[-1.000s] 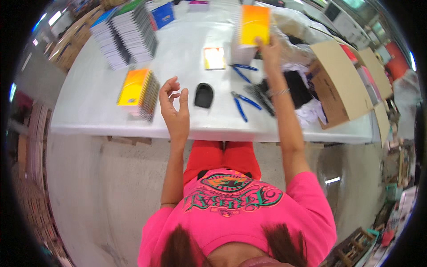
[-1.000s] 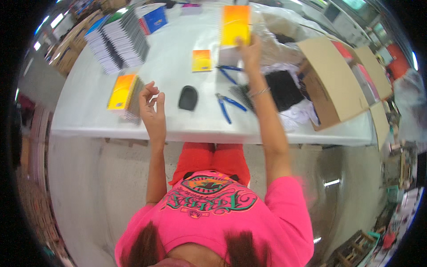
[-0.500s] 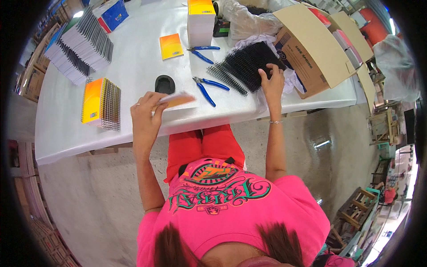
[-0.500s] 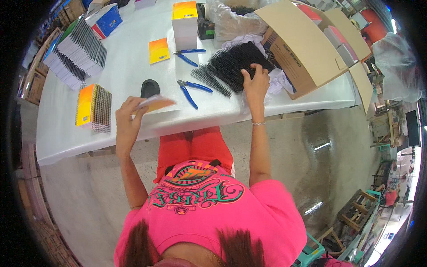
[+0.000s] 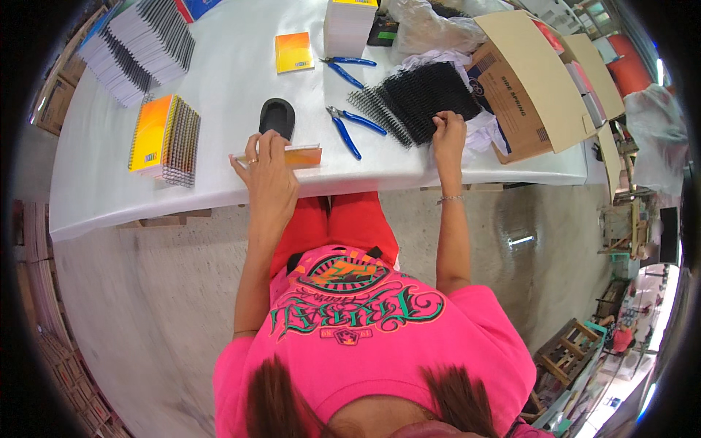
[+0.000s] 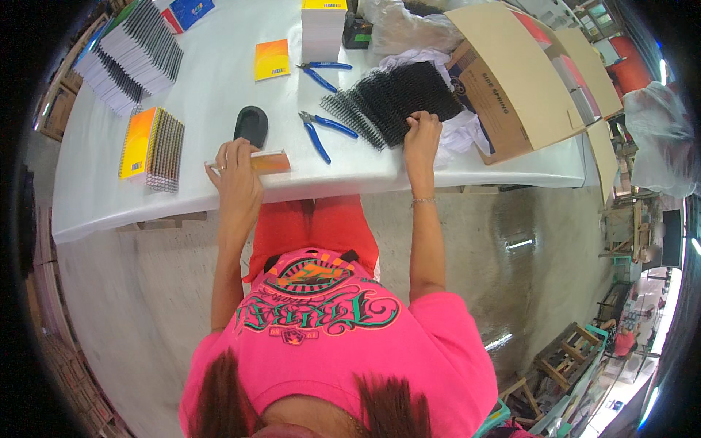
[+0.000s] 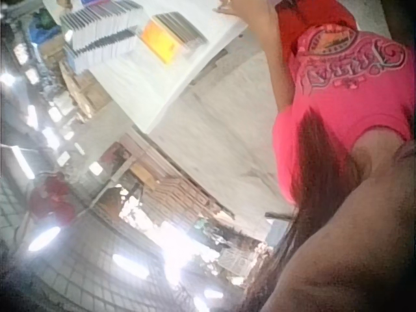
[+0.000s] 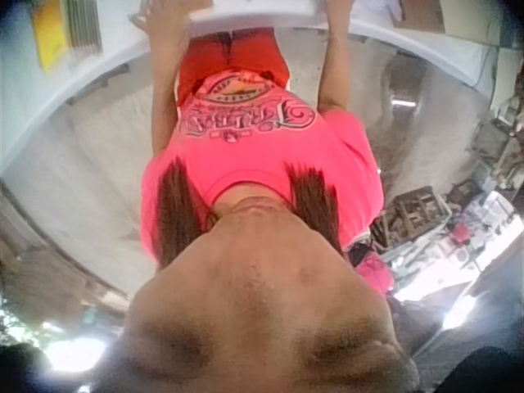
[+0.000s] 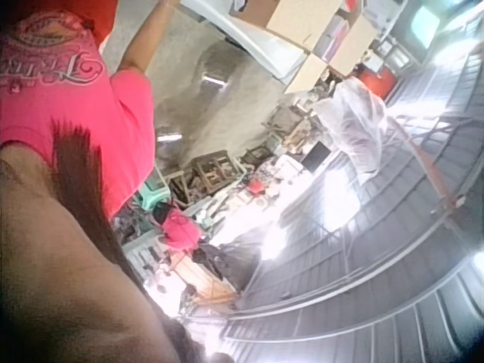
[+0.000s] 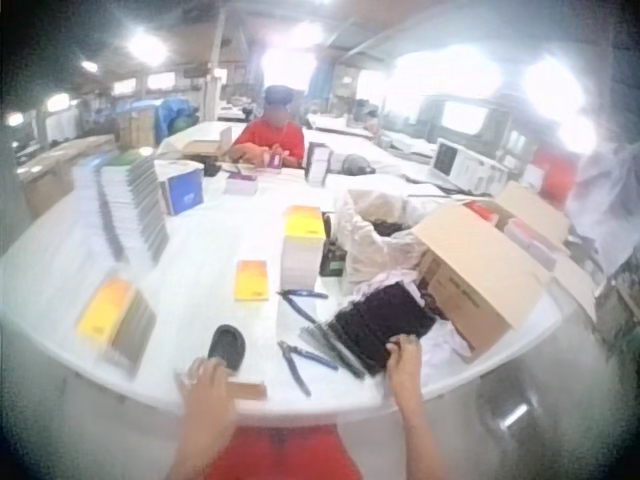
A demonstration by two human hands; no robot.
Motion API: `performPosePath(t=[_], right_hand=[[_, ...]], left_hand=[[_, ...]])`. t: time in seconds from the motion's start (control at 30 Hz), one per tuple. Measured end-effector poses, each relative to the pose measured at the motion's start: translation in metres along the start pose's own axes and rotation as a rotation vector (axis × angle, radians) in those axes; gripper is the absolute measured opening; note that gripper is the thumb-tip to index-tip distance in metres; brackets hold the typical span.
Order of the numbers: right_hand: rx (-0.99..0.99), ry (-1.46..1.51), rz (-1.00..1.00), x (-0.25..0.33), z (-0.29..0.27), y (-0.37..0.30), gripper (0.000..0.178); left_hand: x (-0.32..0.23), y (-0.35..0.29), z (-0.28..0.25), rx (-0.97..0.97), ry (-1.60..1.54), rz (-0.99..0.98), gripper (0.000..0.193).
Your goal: The person assembles spiral-bound notebooks by inserting black plastic spiral coils into the punched holes of yellow-orange notepads. They use pliers to secure the coils and place the finished notebooks into a stack on the table.
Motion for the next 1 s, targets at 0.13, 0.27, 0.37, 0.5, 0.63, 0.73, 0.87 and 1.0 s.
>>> performPosePath(t=[0.13,0.27,0.37,0.5,0.63,0.73,0.87,1.0], right_hand=[[-0.034,-0.167,-0.033,0.002,0.007,-0.004,0.011],[-0.008,-0.249,0.054,0.007,0.006,-0.005,0.014],[0.002,-0.258,0.112,0.008,0.005,-0.001,0.015],[-0.039,-0.208,0.168,-0.001,0.000,0.002,0.015],[-0.049,-0.068,0.223,-0.013,-0.003,0.004,0.016],[-0.009,0.003,0.236,-0.020,0.000,0.004,0.015],[-0.030,-0.037,0.099,-0.016,-0.002,0.001,0.017],[0.023,0.107,0.067,-0.003,-0.012,-0.002,0.020]], left_hand=[[-0.012,0.003,0.000,-0.027,-0.122,-0.075,0.037],[-0.013,0.004,0.014,-0.179,-0.154,-0.083,0.054],[-0.014,0.006,0.019,-0.260,-0.142,-0.074,0.053],[-0.014,0.007,0.021,-0.317,-0.097,-0.053,0.052],[-0.012,0.008,0.023,-0.276,-0.111,-0.084,0.055],[-0.011,0.009,0.022,-0.257,-0.125,-0.086,0.056],[-0.012,0.008,0.020,-0.261,-0.107,-0.076,0.052],[-0.012,0.007,0.020,-0.279,-0.107,-0.072,0.048]])
Point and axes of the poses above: each hand's wrist, its own y-axis towards the middle knuckle, its own z-axis out of the palm, x = y × z, the point moved 2 cm from there along y, towards the middle knuckle, and after that the axes turned 13 degrees about -z, right-handed, at the moved point
